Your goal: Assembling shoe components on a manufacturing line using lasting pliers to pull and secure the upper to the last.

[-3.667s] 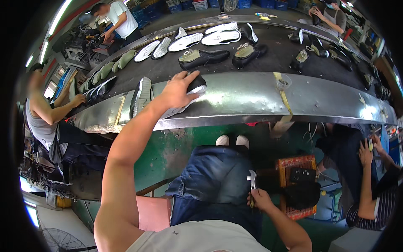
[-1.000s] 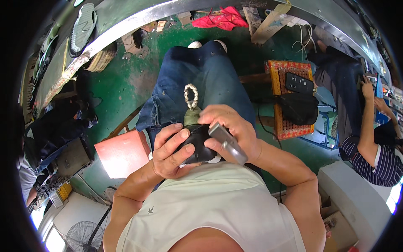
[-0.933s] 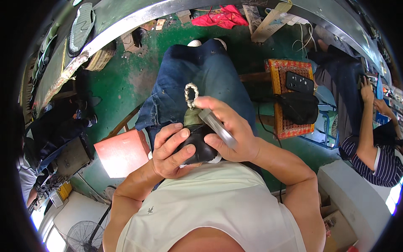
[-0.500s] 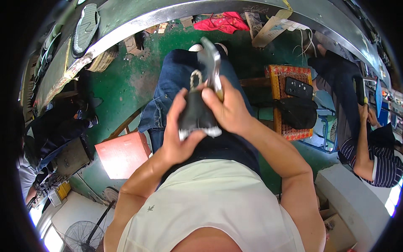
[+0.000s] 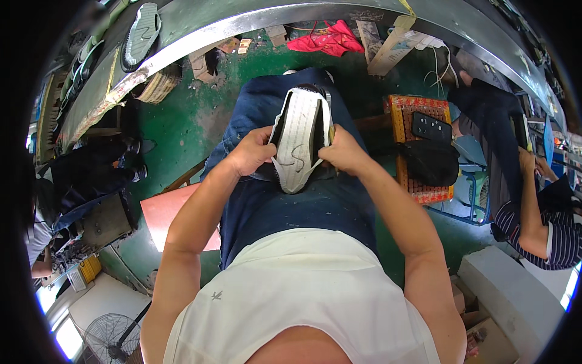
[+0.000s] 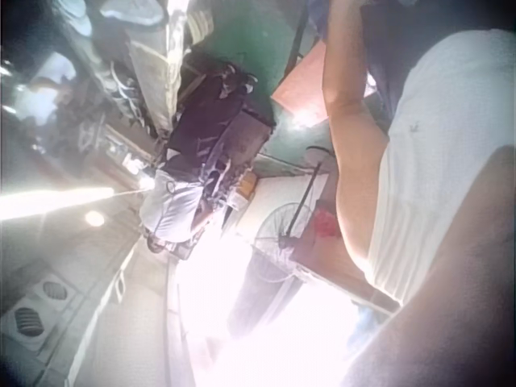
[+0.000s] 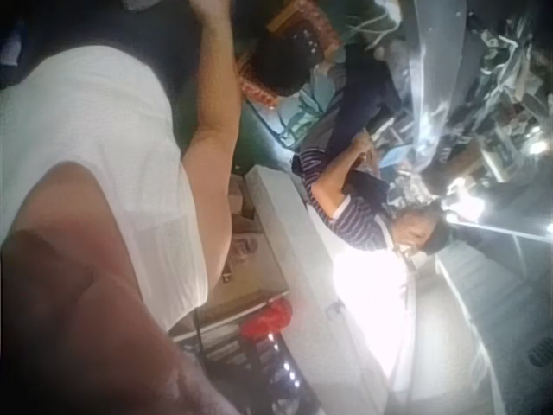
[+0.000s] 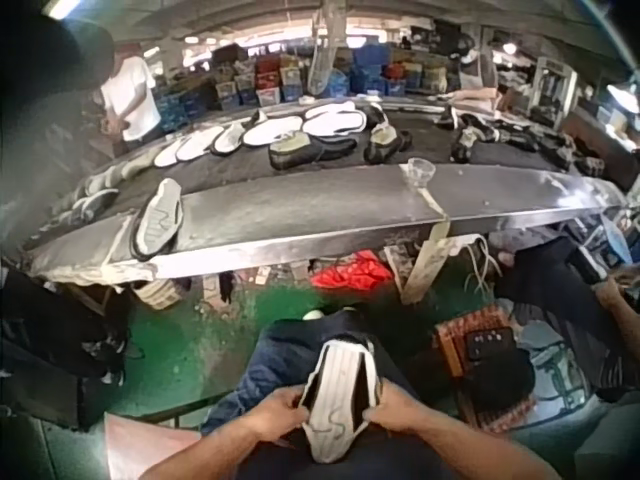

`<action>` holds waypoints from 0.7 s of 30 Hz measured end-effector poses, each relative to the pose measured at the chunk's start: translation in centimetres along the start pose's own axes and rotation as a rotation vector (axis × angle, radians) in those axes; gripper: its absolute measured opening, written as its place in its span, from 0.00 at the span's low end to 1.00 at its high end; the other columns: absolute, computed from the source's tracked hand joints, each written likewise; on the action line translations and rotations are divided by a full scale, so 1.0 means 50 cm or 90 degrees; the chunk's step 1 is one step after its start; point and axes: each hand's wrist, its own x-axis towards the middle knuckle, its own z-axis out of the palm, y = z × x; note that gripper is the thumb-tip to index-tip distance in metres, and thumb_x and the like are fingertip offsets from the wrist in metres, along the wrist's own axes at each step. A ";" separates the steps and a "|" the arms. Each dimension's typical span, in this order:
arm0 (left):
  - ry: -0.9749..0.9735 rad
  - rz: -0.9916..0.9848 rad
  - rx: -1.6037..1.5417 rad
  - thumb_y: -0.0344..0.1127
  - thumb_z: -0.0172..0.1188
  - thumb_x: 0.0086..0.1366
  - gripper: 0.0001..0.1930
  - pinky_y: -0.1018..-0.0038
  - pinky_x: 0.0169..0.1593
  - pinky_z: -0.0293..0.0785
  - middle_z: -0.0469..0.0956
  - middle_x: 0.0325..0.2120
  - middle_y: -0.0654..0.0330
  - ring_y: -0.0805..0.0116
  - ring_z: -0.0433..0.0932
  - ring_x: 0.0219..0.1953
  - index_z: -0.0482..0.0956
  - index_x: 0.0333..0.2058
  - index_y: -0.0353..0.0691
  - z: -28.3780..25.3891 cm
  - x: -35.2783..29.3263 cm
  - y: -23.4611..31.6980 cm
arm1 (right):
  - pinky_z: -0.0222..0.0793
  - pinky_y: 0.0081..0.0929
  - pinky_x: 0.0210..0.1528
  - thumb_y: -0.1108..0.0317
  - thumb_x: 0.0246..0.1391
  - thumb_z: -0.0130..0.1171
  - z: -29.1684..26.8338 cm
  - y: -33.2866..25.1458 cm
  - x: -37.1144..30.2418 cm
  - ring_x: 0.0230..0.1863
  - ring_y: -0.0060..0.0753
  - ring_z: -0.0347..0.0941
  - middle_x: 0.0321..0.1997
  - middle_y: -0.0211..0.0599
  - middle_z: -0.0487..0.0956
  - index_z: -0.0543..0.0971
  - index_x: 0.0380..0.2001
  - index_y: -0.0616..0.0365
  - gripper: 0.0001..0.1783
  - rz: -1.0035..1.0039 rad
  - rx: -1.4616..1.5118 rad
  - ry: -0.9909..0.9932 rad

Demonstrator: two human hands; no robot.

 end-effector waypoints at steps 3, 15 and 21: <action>-0.081 0.008 -0.094 0.21 0.54 0.59 0.32 0.70 0.60 0.72 0.77 0.54 0.57 0.67 0.77 0.56 0.68 0.65 0.37 -0.002 0.009 -0.013 | 0.75 0.27 0.32 0.69 0.57 0.63 -0.005 -0.011 -0.024 0.33 0.26 0.76 0.39 0.35 0.78 0.71 0.50 0.63 0.20 0.048 0.019 0.043; 0.036 0.146 -0.043 0.25 0.61 0.60 0.50 0.68 0.72 0.53 0.59 0.69 0.52 0.63 0.60 0.70 0.39 0.74 0.38 0.070 0.007 -0.104 | 0.73 0.36 0.44 0.69 0.59 0.58 -0.078 -0.121 -0.140 0.40 0.43 0.79 0.34 0.47 0.80 0.75 0.49 0.62 0.16 0.029 -0.467 -0.121; -0.047 0.164 0.008 0.32 0.57 0.67 0.47 0.67 0.74 0.45 0.53 0.72 0.51 0.62 0.56 0.72 0.34 0.75 0.37 0.072 -0.007 -0.087 | 0.72 0.49 0.49 0.71 0.57 0.58 -0.039 -0.196 -0.097 0.49 0.60 0.76 0.43 0.61 0.79 0.74 0.43 0.70 0.14 -0.023 -0.789 -0.173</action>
